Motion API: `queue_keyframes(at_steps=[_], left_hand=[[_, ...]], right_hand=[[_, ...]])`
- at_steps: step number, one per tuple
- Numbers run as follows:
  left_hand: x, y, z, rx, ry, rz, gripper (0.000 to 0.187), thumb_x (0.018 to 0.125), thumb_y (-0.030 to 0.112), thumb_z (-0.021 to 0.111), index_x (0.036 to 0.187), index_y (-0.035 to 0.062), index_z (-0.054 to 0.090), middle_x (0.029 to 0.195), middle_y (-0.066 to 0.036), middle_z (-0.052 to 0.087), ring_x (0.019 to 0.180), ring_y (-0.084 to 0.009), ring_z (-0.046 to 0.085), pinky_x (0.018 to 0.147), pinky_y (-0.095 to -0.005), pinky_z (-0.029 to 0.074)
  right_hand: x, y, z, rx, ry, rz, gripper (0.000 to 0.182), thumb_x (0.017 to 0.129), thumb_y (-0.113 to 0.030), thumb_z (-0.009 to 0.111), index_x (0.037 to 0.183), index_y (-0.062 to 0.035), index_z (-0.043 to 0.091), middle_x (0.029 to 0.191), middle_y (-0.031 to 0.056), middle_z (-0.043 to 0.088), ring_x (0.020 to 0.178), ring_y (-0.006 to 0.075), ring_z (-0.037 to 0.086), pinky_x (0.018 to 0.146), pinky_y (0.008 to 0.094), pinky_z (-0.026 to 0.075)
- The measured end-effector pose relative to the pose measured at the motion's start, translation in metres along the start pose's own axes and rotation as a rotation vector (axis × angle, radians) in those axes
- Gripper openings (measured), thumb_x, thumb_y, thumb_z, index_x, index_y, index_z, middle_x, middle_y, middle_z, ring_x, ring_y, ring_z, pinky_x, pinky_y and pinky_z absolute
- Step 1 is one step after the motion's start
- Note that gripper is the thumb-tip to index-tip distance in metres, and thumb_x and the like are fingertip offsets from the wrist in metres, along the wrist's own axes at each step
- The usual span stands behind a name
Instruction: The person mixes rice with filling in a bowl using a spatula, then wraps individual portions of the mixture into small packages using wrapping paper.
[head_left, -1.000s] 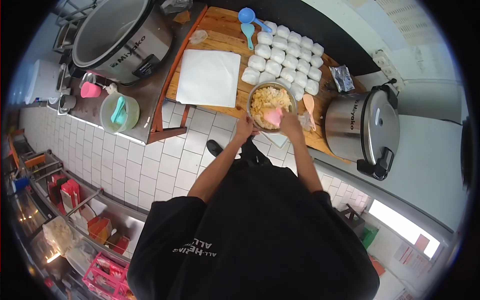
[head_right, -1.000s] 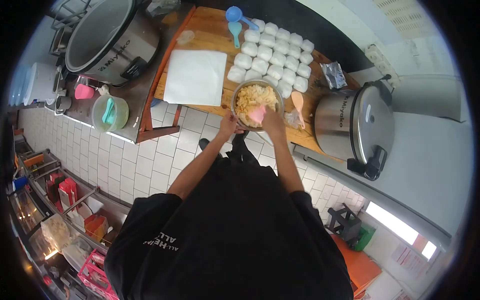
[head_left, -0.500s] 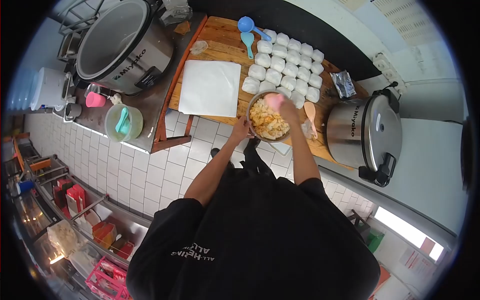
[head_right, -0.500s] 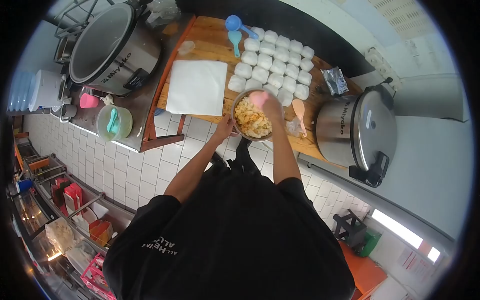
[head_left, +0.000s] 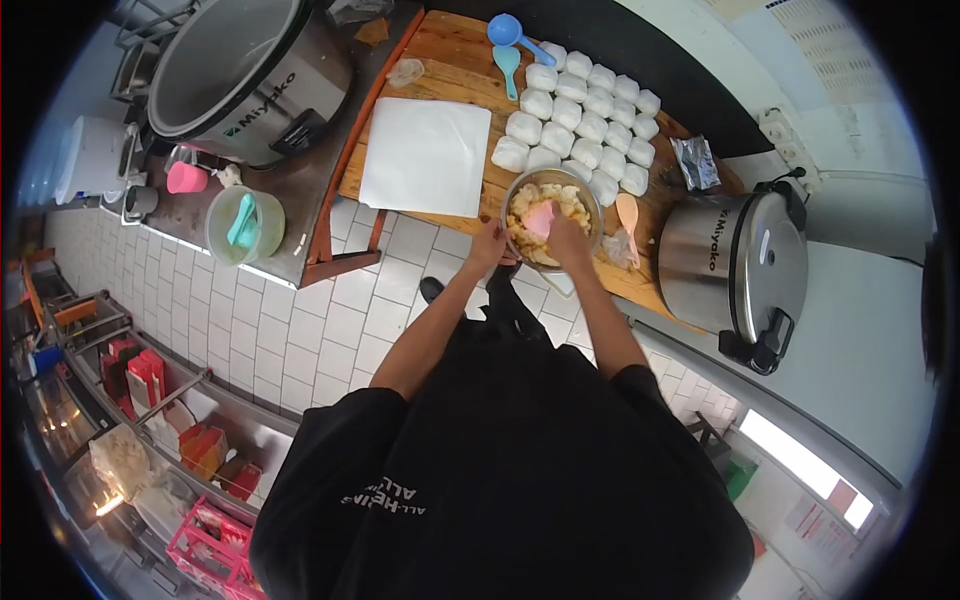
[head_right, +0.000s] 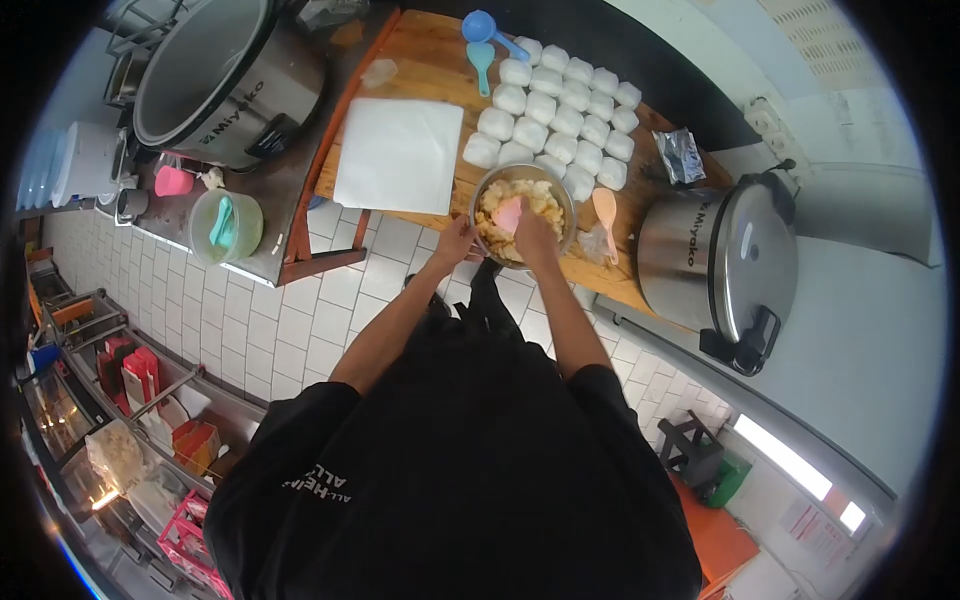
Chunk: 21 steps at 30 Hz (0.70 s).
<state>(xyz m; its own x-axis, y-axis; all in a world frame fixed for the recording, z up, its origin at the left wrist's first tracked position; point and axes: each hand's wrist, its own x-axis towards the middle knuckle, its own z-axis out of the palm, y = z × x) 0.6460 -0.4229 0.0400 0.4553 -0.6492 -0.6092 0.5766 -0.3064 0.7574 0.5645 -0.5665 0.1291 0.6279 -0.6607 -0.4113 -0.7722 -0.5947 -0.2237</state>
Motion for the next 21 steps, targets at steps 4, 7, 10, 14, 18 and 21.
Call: queue_keyframes(at_steps=[4, 7, 10, 14, 18, 21], left_hand=[[0.010, 0.012, 0.000, -0.026, -0.033, 0.086, 0.009, 0.096, 0.012, 0.046, 0.095, 0.0037, 0.044, 0.074, -0.012, 0.058, 0.060, -0.0249, 0.067, 0.050, -0.0360, 0.059], [-0.006, 0.005, 0.000, -0.055, -0.012, 0.014, 0.009, 0.096, 0.012, 0.047, 0.094, 0.0035, 0.045, 0.075, -0.011, 0.058, 0.060, -0.0237, 0.067, 0.050, -0.0355, 0.060], [-0.004, 0.000, 0.003, -0.034, 0.009, 0.048, 0.008, 0.095, 0.012, 0.048, 0.095, 0.0033, 0.046, 0.076, -0.011, 0.059, 0.060, -0.0228, 0.067, 0.050, -0.0349, 0.060], [0.003, -0.009, 0.002, -0.023, -0.012, 0.067, 0.008, 0.095, 0.010, 0.048, 0.097, 0.0032, 0.046, 0.077, -0.011, 0.059, 0.059, -0.0231, 0.067, 0.050, -0.0360, 0.059], [-0.002, 0.002, 0.004, -0.047, 0.018, 0.034, 0.006, 0.094, 0.009, 0.047, 0.097, 0.0045, 0.045, 0.076, -0.012, 0.059, 0.060, -0.0241, 0.067, 0.050, -0.0373, 0.059], [-0.003, 0.003, 0.002, -0.066, -0.021, 0.028, 0.009, 0.096, 0.015, 0.047, 0.095, 0.0081, 0.041, 0.079, -0.008, 0.054, 0.065, -0.0227, 0.068, 0.051, -0.0355, 0.060]], right_hand=[[0.024, 0.030, -0.015, -0.014, 0.109, -0.199, 0.045, 0.089, -0.012, 0.046, 0.133, -0.0137, 0.044, 0.096, 0.0257, 0.064, 0.092, 0.0392, 0.064, 0.081, 0.0476, 0.050], [-0.015, 0.016, -0.020, -0.139, -0.016, -0.201, 0.046, 0.087, -0.012, 0.049, 0.133, -0.0130, 0.046, 0.094, 0.0241, 0.065, 0.089, 0.0394, 0.064, 0.079, 0.0472, 0.051], [0.000, 0.022, 0.032, -0.110, 0.081, 0.010, 0.038, 0.085, -0.013, 0.050, 0.123, -0.0095, 0.054, 0.094, 0.0209, 0.066, 0.088, 0.0395, 0.064, 0.077, 0.0475, 0.051], [0.038, 0.034, -0.034, -0.090, 0.001, -0.215, 0.032, 0.089, -0.020, 0.047, 0.117, -0.0072, 0.054, 0.095, 0.0196, 0.065, 0.089, 0.0386, 0.063, 0.077, 0.0478, 0.049], [-0.006, 0.008, -0.022, -0.142, -0.078, -0.219, 0.032, 0.088, -0.019, 0.047, 0.118, -0.0077, 0.053, 0.097, 0.0214, 0.065, 0.090, 0.0395, 0.063, 0.077, 0.0476, 0.049], [0.018, 0.017, 0.034, -0.069, 0.083, -0.130, 0.039, 0.088, -0.012, 0.047, 0.126, -0.0060, 0.048, 0.090, 0.0246, 0.064, 0.082, 0.0391, 0.064, 0.069, 0.0495, 0.050]])
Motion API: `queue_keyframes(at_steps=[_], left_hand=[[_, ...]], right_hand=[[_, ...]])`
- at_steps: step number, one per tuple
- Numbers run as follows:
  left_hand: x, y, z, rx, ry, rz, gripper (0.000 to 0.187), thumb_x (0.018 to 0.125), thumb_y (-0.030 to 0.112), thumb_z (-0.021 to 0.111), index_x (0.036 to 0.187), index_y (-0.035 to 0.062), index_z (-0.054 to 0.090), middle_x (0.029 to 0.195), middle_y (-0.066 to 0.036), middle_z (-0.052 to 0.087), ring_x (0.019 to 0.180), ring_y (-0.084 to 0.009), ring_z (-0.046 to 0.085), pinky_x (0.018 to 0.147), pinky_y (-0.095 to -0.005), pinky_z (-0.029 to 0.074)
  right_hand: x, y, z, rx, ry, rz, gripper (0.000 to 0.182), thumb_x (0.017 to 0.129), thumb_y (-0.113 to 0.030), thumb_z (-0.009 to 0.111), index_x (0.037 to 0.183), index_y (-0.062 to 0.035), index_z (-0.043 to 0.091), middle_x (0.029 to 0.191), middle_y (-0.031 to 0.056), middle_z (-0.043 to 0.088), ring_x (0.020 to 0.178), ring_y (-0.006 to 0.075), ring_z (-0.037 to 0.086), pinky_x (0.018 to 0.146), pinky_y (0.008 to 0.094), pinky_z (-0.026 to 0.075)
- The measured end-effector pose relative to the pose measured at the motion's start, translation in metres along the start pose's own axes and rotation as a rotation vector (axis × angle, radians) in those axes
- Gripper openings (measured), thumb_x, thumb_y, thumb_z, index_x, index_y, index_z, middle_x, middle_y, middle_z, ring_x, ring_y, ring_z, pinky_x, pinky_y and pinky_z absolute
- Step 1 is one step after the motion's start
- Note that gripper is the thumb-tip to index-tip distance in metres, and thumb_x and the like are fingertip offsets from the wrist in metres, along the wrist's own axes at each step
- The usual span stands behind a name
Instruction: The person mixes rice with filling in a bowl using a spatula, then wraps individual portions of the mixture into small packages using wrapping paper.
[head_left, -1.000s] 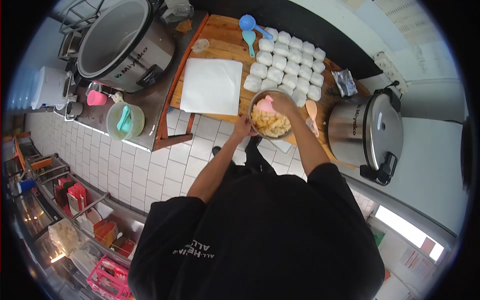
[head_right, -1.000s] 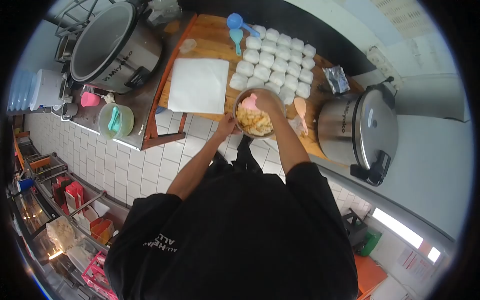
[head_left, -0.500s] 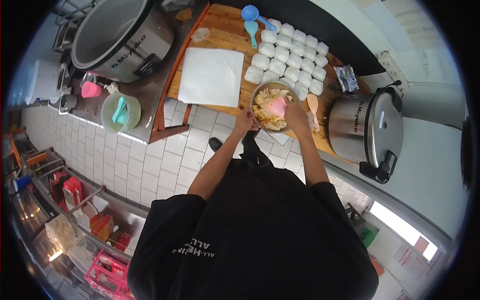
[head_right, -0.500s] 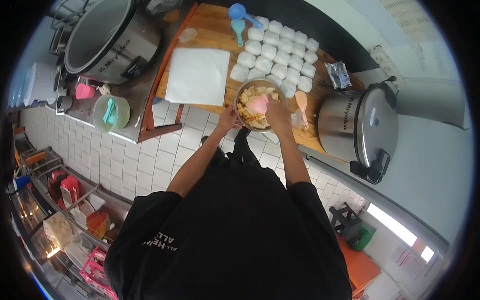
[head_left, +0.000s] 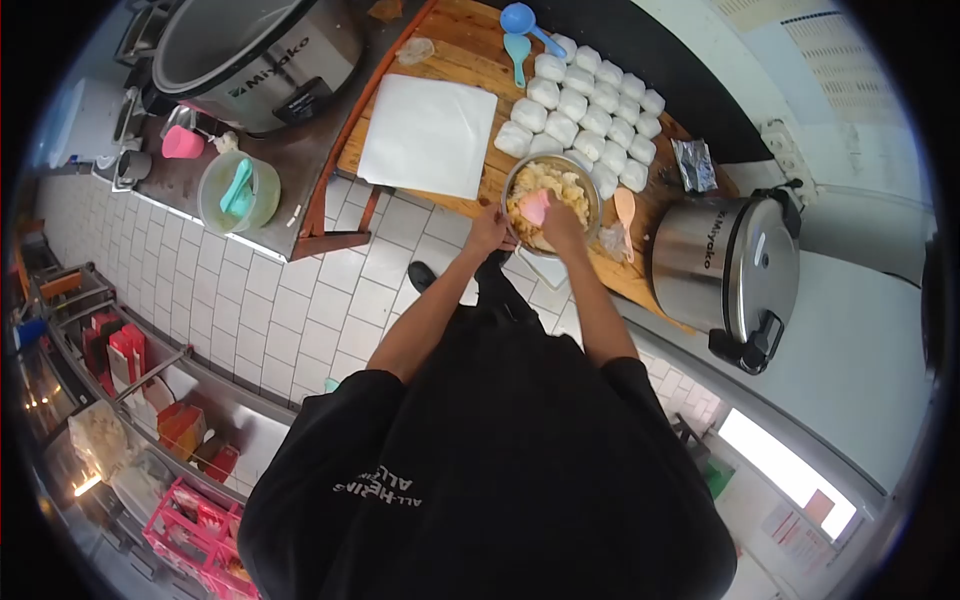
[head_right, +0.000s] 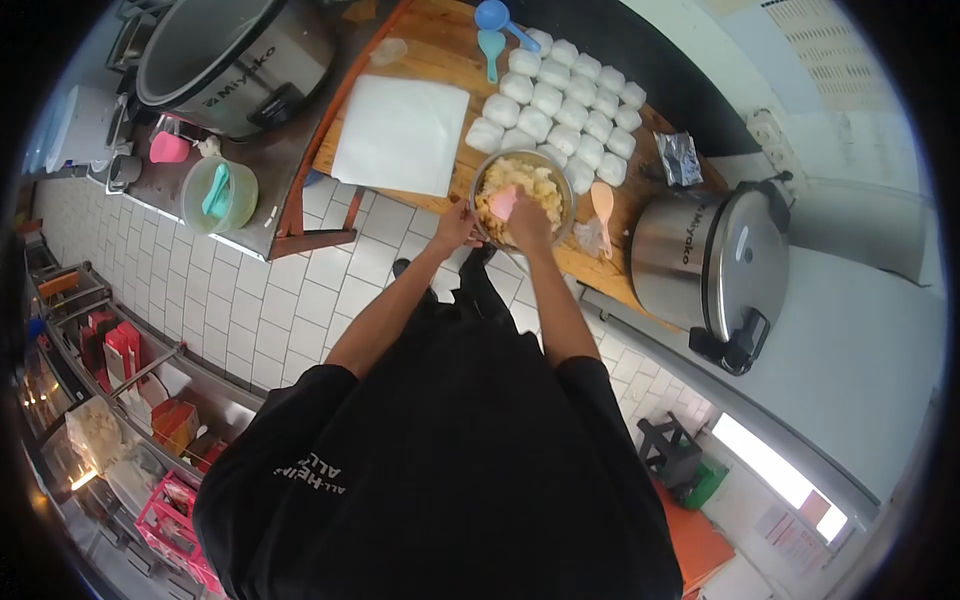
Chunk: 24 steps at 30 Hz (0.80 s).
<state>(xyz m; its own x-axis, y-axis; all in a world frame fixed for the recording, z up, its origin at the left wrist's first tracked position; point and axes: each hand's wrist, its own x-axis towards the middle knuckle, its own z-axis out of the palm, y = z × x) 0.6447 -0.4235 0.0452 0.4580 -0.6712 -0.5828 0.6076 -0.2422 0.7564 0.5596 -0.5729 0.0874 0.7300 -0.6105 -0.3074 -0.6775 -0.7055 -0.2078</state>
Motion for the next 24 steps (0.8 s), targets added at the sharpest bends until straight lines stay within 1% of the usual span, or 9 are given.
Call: queue_keyframes(at_steps=[3, 4, 8, 11, 13, 14, 17, 20, 24], left_hand=[[0.061, -0.078, -0.017, 0.352, 0.077, 0.262, 0.009, 0.096, 0.014, 0.047, 0.096, 0.0081, 0.041, 0.077, -0.007, 0.051, 0.067, -0.0230, 0.068, 0.050, -0.0354, 0.060], [0.063, -0.047, -0.016, 0.347, 0.090, 0.296, 0.009, 0.096, 0.014, 0.047, 0.096, 0.0081, 0.041, 0.077, -0.007, 0.051, 0.067, -0.0230, 0.068, 0.050, -0.0354, 0.060], [0.005, -0.014, 0.004, 0.023, 0.020, 0.025, 0.009, 0.095, 0.014, 0.048, 0.096, 0.0075, 0.042, 0.078, -0.008, 0.054, 0.062, -0.0209, 0.066, 0.051, -0.0359, 0.059], [0.006, -0.024, -0.002, 0.015, 0.016, 0.002, 0.007, 0.095, 0.013, 0.047, 0.097, 0.0070, 0.044, 0.082, -0.008, 0.058, 0.064, -0.0210, 0.067, 0.052, -0.0358, 0.060], [0.038, -0.055, -0.008, 0.614, 0.246, 0.653, 0.008, 0.093, 0.009, 0.048, 0.094, 0.0007, 0.049, 0.076, -0.015, 0.060, 0.059, -0.0271, 0.066, 0.048, -0.0370, 0.059], [0.063, -0.079, -0.008, 0.277, 0.156, 0.356, 0.009, 0.090, 0.008, 0.053, 0.091, -0.0004, 0.053, 0.075, -0.017, 0.061, 0.062, -0.0291, 0.066, 0.048, -0.0368, 0.056], [-0.004, -0.002, 0.008, -0.063, 0.125, 0.047, 0.009, 0.088, 0.009, 0.056, 0.088, -0.0006, 0.056, 0.075, -0.016, 0.061, 0.061, -0.0285, 0.066, 0.049, -0.0359, 0.054], [0.016, -0.040, 0.012, 0.118, 0.196, 0.200, 0.006, 0.089, 0.007, 0.055, 0.090, 0.0005, 0.054, 0.073, -0.014, 0.060, 0.054, -0.0234, 0.064, 0.045, -0.0340, 0.055], [0.014, -0.030, 0.010, -0.006, 0.185, 0.199, 0.007, 0.091, 0.007, 0.053, 0.089, 0.0024, 0.049, 0.073, -0.013, 0.060, 0.055, -0.0219, 0.065, 0.043, -0.0338, 0.055]], right_hand=[[0.012, 0.018, -0.037, -0.121, -0.120, -0.177, 0.042, 0.086, -0.011, 0.048, 0.128, -0.0051, 0.046, 0.088, 0.0255, 0.064, 0.082, 0.0391, 0.064, 0.071, 0.0505, 0.050], [0.000, 0.015, -0.049, -0.088, -0.136, -0.176, 0.041, 0.086, -0.012, 0.049, 0.127, -0.0059, 0.048, 0.087, 0.0259, 0.064, 0.082, 0.0394, 0.064, 0.071, 0.0505, 0.049], [-0.025, -0.024, -0.011, 0.020, -0.024, 0.141, 0.040, 0.088, -0.017, 0.048, 0.126, -0.0070, 0.050, 0.091, 0.0234, 0.065, 0.085, 0.0398, 0.063, 0.075, 0.0484, 0.049], [0.034, 0.017, -0.023, -0.176, -0.284, -0.126, 0.038, 0.090, -0.021, 0.046, 0.125, -0.0072, 0.053, 0.097, 0.0241, 0.064, 0.090, 0.0415, 0.062, 0.079, 0.0495, 0.048], [0.019, -0.003, -0.091, 0.027, -0.098, -0.078, 0.035, 0.090, -0.023, 0.046, 0.117, -0.0038, 0.057, 0.101, 0.0257, 0.063, 0.092, 0.0431, 0.061, 0.081, 0.0498, 0.047], [0.021, -0.012, -0.114, 0.004, -0.054, -0.089, 0.034, 0.090, -0.023, 0.046, 0.116, -0.0045, 0.058, 0.102, 0.0262, 0.062, 0.093, 0.0433, 0.060, 0.081, 0.0492, 0.047], [0.051, 0.004, -0.061, 0.002, -0.047, -0.044, 0.033, 0.091, -0.025, 0.044, 0.118, -0.0106, 0.057, 0.103, 0.0260, 0.062, 0.095, 0.0427, 0.060, 0.082, 0.0481, 0.047], [0.061, 0.017, 0.025, -0.165, -0.085, -0.130, 0.033, 0.094, -0.027, 0.039, 0.117, -0.0107, 0.055, 0.096, 0.0264, 0.064, 0.091, 0.0420, 0.062, 0.079, 0.0515, 0.048], [-0.019, -0.024, -0.075, -0.033, -0.043, -0.105, 0.032, 0.092, -0.022, 0.042, 0.122, -0.0147, 0.054, 0.092, 0.0241, 0.065, 0.088, 0.0406, 0.064, 0.077, 0.0508, 0.049]])
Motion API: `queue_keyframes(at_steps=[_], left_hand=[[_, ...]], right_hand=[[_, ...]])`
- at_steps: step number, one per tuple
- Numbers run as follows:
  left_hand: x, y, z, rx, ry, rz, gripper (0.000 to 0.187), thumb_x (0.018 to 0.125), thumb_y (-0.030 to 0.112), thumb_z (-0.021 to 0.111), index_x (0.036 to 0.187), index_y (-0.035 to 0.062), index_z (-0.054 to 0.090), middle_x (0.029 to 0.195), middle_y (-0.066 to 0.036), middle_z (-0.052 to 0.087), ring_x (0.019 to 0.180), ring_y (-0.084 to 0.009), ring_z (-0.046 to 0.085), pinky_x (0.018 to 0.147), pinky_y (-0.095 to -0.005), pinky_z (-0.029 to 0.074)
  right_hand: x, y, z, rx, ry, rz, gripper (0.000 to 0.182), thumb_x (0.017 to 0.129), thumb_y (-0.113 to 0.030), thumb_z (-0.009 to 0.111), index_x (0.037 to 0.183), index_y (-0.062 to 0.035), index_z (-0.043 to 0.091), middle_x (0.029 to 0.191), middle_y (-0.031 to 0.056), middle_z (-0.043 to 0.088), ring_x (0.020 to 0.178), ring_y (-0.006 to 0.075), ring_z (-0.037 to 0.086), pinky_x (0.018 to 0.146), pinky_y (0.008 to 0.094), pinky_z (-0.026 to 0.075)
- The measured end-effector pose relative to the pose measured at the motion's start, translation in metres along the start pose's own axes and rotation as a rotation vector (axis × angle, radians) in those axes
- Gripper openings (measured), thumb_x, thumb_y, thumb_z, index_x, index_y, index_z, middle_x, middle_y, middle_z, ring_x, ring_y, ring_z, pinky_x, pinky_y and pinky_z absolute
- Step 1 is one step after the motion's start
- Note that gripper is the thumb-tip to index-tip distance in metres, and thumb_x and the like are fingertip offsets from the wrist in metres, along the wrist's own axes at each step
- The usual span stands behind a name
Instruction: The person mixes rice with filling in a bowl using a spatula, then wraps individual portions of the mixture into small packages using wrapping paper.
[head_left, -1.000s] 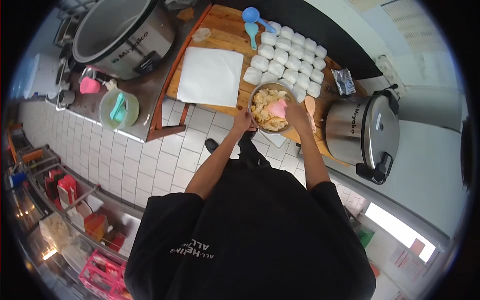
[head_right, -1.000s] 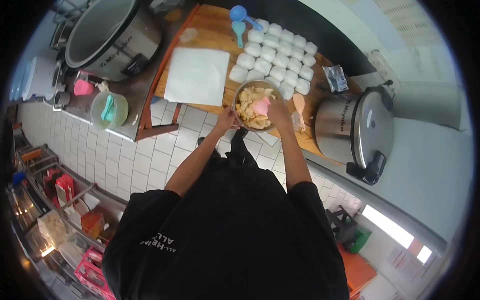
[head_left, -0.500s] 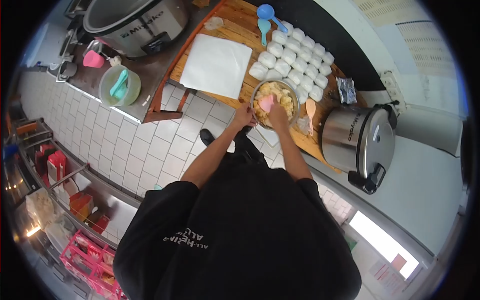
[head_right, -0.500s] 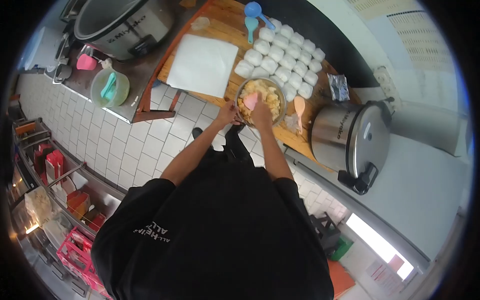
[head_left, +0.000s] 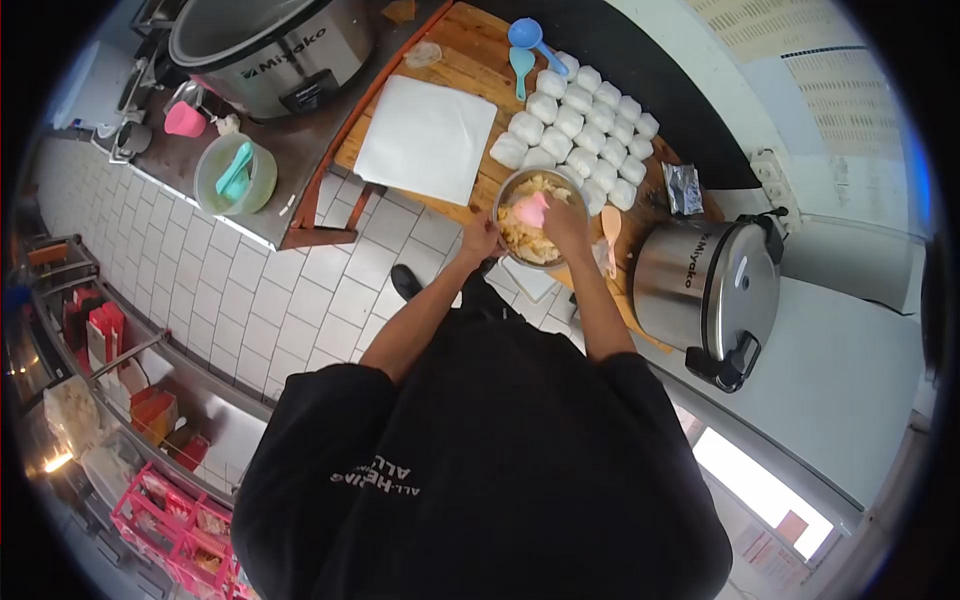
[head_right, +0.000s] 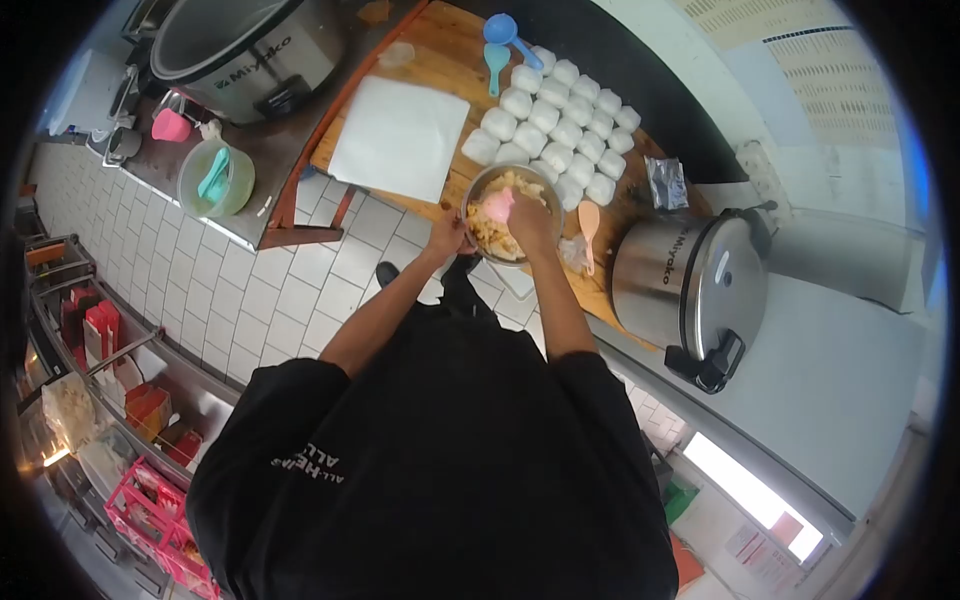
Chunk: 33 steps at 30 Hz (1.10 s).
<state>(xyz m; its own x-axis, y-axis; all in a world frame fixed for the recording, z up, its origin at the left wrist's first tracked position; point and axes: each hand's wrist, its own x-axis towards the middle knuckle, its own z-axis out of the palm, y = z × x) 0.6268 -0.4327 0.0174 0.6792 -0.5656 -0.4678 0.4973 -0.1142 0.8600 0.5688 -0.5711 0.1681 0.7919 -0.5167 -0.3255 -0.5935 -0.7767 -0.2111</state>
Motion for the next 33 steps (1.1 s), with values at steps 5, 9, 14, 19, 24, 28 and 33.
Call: queue_keyframes(at_steps=[5, 9, 14, 19, 24, 28, 33], left_hand=[[-0.005, 0.019, -0.003, -0.105, -0.068, -0.111, 0.008, 0.093, 0.010, 0.050, 0.090, 0.0044, 0.046, 0.075, -0.012, 0.060, 0.056, -0.0228, 0.066, 0.045, -0.0334, 0.057], [-0.012, 0.021, -0.001, -0.118, -0.111, -0.181, 0.008, 0.095, 0.013, 0.048, 0.092, 0.0056, 0.046, 0.074, -0.011, 0.058, 0.057, -0.0223, 0.066, 0.047, -0.0340, 0.059], [-0.022, 0.028, 0.002, -0.044, -0.053, -0.123, 0.009, 0.095, 0.014, 0.048, 0.096, 0.0045, 0.047, 0.077, -0.011, 0.059, 0.062, -0.0219, 0.068, 0.049, -0.0353, 0.060], [-0.024, 0.027, 0.011, -0.094, -0.089, -0.150, 0.013, 0.095, 0.015, 0.049, 0.096, 0.0037, 0.044, 0.076, -0.010, 0.058, 0.068, -0.0230, 0.069, 0.051, -0.0361, 0.060], [-0.040, 0.016, 0.003, 0.010, -0.139, -0.178, 0.013, 0.095, 0.012, 0.049, 0.098, 0.0022, 0.041, 0.080, -0.012, 0.058, 0.068, -0.0247, 0.069, 0.056, -0.0367, 0.061], [-0.006, 0.024, -0.005, 0.093, -0.177, -0.029, 0.012, 0.095, 0.011, 0.048, 0.099, 0.0023, 0.041, 0.083, -0.013, 0.058, 0.067, -0.0253, 0.068, 0.055, -0.0366, 0.061], [0.003, 0.026, -0.012, 0.025, -0.270, -0.183, 0.007, 0.096, 0.008, 0.045, 0.099, 0.0033, 0.041, 0.089, -0.014, 0.057, 0.066, -0.0266, 0.068, 0.052, -0.0383, 0.061]], right_hand=[[-0.021, -0.002, 0.038, -0.110, -0.071, 0.063, 0.035, 0.090, -0.013, 0.043, 0.123, -0.0146, 0.052, 0.089, 0.0207, 0.067, 0.085, 0.0394, 0.065, 0.072, 0.0495, 0.051], [0.017, 0.039, 0.042, 0.051, -0.039, 0.020, 0.040, 0.091, -0.018, 0.044, 0.130, -0.0094, 0.049, 0.088, 0.0238, 0.065, 0.086, 0.0426, 0.062, 0.075, 0.0504, 0.049], [-0.025, 0.025, 0.008, 0.149, 0.015, 0.188, 0.034, 0.095, -0.023, 0.040, 0.127, -0.0140, 0.048, 0.097, 0.0252, 0.064, 0.091, 0.0436, 0.061, 0.076, 0.0533, 0.047], [0.017, 0.036, 0.052, 0.162, 0.071, 0.322, 0.034, 0.094, -0.018, 0.040, 0.127, -0.0148, 0.049, 0.092, 0.0258, 0.064, 0.089, 0.0434, 0.061, 0.075, 0.0527, 0.047], [0.012, 0.065, -0.001, 0.212, 0.190, 0.044, 0.031, 0.092, -0.018, 0.044, 0.120, -0.0120, 0.054, 0.095, 0.0247, 0.063, 0.090, 0.0422, 0.061, 0.077, 0.0511, 0.047], [0.075, 0.107, 0.091, 0.142, 0.134, 0.216, 0.032, 0.094, -0.023, 0.042, 0.119, -0.0084, 0.055, 0.102, 0.0257, 0.062, 0.095, 0.0408, 0.060, 0.079, 0.0480, 0.048], [0.064, 0.030, -0.018, 0.214, -0.427, 0.142, 0.033, 0.095, -0.032, 0.043, 0.113, -0.0092, 0.059, 0.101, 0.0260, 0.063, 0.094, 0.0406, 0.062, 0.080, 0.0477, 0.049]])
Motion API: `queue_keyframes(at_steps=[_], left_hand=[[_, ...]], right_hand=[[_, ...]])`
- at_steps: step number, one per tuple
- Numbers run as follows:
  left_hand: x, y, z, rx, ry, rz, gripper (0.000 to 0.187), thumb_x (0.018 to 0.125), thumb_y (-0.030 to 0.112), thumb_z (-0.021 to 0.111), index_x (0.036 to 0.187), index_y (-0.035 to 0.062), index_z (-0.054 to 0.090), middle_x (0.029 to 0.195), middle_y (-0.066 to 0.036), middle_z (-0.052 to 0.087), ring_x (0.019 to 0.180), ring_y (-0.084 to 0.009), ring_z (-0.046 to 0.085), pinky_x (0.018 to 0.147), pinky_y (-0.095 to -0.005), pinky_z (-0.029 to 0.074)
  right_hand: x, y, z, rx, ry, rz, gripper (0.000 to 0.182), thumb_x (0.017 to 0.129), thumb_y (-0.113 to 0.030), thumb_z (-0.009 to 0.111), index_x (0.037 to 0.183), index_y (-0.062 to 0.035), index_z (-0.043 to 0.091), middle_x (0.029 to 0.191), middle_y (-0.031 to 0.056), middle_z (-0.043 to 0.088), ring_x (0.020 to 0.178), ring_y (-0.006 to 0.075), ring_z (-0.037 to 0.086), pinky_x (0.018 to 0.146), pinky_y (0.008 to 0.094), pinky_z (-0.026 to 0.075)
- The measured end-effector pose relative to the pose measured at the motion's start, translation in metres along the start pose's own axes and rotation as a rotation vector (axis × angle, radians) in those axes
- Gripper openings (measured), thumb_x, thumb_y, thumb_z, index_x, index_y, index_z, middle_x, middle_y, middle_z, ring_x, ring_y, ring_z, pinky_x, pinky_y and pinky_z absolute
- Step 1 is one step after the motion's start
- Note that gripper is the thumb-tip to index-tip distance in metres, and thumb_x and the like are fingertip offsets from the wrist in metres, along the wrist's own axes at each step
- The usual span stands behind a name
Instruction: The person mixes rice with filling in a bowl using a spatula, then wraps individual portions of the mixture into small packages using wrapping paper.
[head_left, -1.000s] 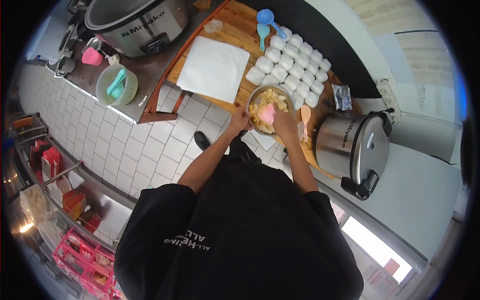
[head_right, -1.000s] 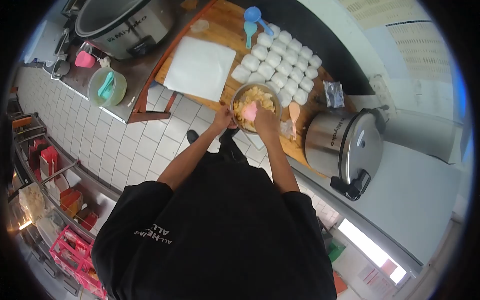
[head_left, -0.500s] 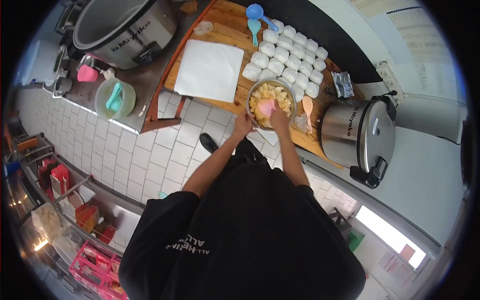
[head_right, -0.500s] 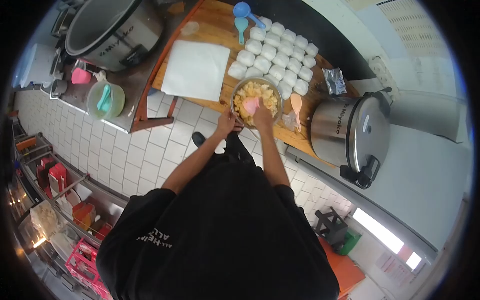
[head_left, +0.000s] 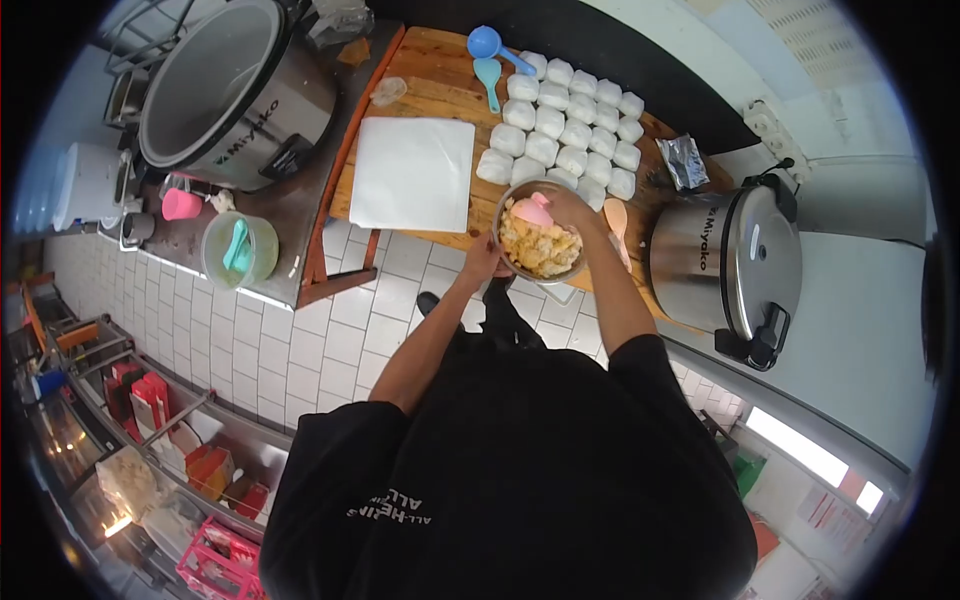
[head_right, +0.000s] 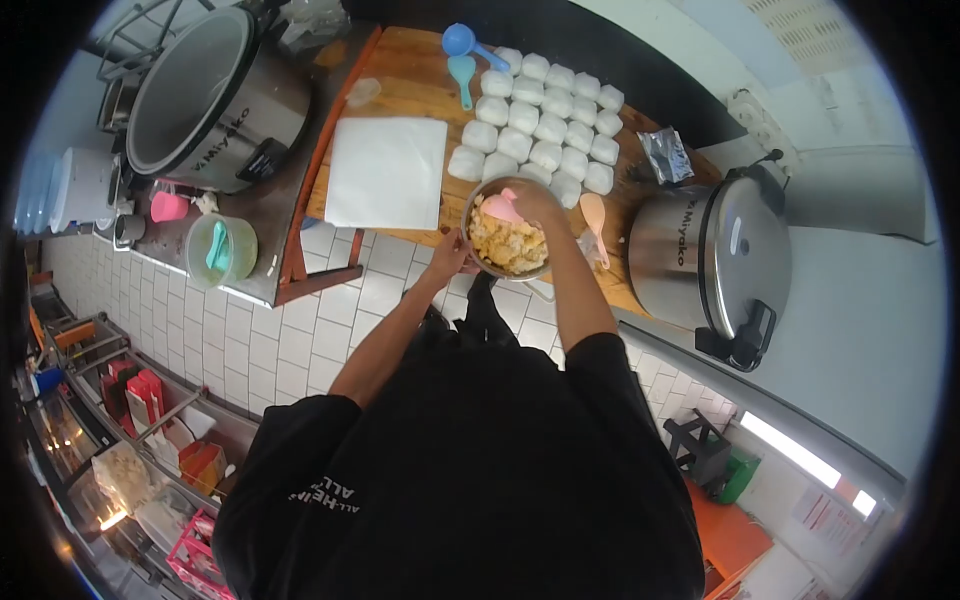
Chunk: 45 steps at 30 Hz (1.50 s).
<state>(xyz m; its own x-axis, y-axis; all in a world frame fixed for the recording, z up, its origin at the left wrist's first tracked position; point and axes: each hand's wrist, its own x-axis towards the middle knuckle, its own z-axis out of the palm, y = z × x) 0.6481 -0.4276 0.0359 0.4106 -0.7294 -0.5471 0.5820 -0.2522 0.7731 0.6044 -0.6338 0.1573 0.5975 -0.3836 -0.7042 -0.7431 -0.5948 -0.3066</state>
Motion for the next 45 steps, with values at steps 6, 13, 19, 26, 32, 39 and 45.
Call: queue_keyframes(at_steps=[6, 13, 19, 26, 32, 39, 45], left_hand=[[-0.001, 0.003, 0.002, -0.105, -0.006, -0.079, 0.008, 0.096, 0.007, 0.045, 0.101, 0.0040, 0.040, 0.090, -0.013, 0.057, 0.071, -0.0273, 0.068, 0.053, -0.0391, 0.061], [0.003, -0.013, 0.012, -0.135, 0.008, -0.006, 0.017, 0.096, 0.008, 0.046, 0.112, 0.0037, 0.041, 0.088, -0.011, 0.053, 0.067, -0.0254, 0.067, 0.055, -0.0350, 0.061], [-0.007, -0.020, 0.019, -0.160, 0.005, -0.052, 0.017, 0.096, 0.010, 0.047, 0.110, 0.0029, 0.041, 0.092, -0.011, 0.053, 0.070, -0.0241, 0.067, 0.056, -0.0334, 0.060], [-0.029, -0.007, 0.018, 0.012, -0.024, -0.124, 0.015, 0.096, 0.015, 0.049, 0.103, 0.0024, 0.044, 0.088, -0.010, 0.055, 0.066, -0.0223, 0.067, 0.053, -0.0333, 0.059], [0.003, 0.008, 0.001, 0.093, -0.029, -0.044, 0.022, 0.099, 0.018, 0.043, 0.116, 0.0033, 0.043, 0.093, -0.012, 0.060, 0.071, -0.0233, 0.069, 0.056, -0.0339, 0.061], [-0.001, -0.016, 0.010, 0.015, 0.067, 0.078, 0.018, 0.098, 0.014, 0.044, 0.111, 0.0019, 0.046, 0.095, -0.016, 0.062, 0.066, -0.0245, 0.068, 0.055, -0.0327, 0.060], [-0.020, -0.032, 0.014, -0.091, 0.016, -0.050, 0.017, 0.096, 0.016, 0.047, 0.103, 0.0000, 0.046, 0.088, -0.017, 0.063, 0.065, -0.0253, 0.068, 0.054, -0.0344, 0.060]], right_hand=[[-0.038, 0.022, 0.080, 0.038, 0.436, 0.003, 0.034, 0.092, -0.027, 0.043, 0.117, -0.0100, 0.058, 0.096, 0.0264, 0.064, 0.089, 0.0411, 0.063, 0.080, 0.0509, 0.048], [-0.058, -0.007, 0.041, -0.046, 0.494, 0.020, 0.035, 0.091, -0.018, 0.044, 0.124, -0.0128, 0.053, 0.090, 0.0217, 0.066, 0.087, 0.0387, 0.065, 0.075, 0.0513, 0.050], [-0.030, 0.005, 0.069, 0.051, 0.430, 0.090, 0.043, 0.093, -0.022, 0.043, 0.136, -0.0208, 0.045, 0.096, 0.0247, 0.064, 0.091, 0.0432, 0.062, 0.079, 0.0510, 0.049], [-0.039, 0.040, 0.039, 0.239, 0.575, 0.113, 0.038, 0.095, -0.026, 0.042, 0.132, -0.0198, 0.048, 0.107, 0.0253, 0.061, 0.101, 0.0419, 0.058, 0.087, 0.0493, 0.045], [0.041, 0.031, 0.065, 0.229, 0.626, 0.016, 0.037, 0.093, -0.023, 0.039, 0.125, -0.0128, 0.053, 0.107, 0.0248, 0.061, 0.099, 0.0423, 0.059, 0.082, 0.0488, 0.047], [-0.030, 0.015, 0.063, -0.041, 0.373, -0.203, 0.030, 0.090, -0.022, 0.045, 0.113, -0.0069, 0.054, 0.099, 0.0251, 0.062, 0.088, 0.0428, 0.061, 0.075, 0.0501, 0.048], [0.015, 0.032, 0.065, -0.150, 0.284, -0.108, 0.035, 0.089, -0.015, 0.045, 0.123, -0.0115, 0.053, 0.099, 0.0226, 0.064, 0.089, 0.0398, 0.064, 0.075, 0.0469, 0.050]])
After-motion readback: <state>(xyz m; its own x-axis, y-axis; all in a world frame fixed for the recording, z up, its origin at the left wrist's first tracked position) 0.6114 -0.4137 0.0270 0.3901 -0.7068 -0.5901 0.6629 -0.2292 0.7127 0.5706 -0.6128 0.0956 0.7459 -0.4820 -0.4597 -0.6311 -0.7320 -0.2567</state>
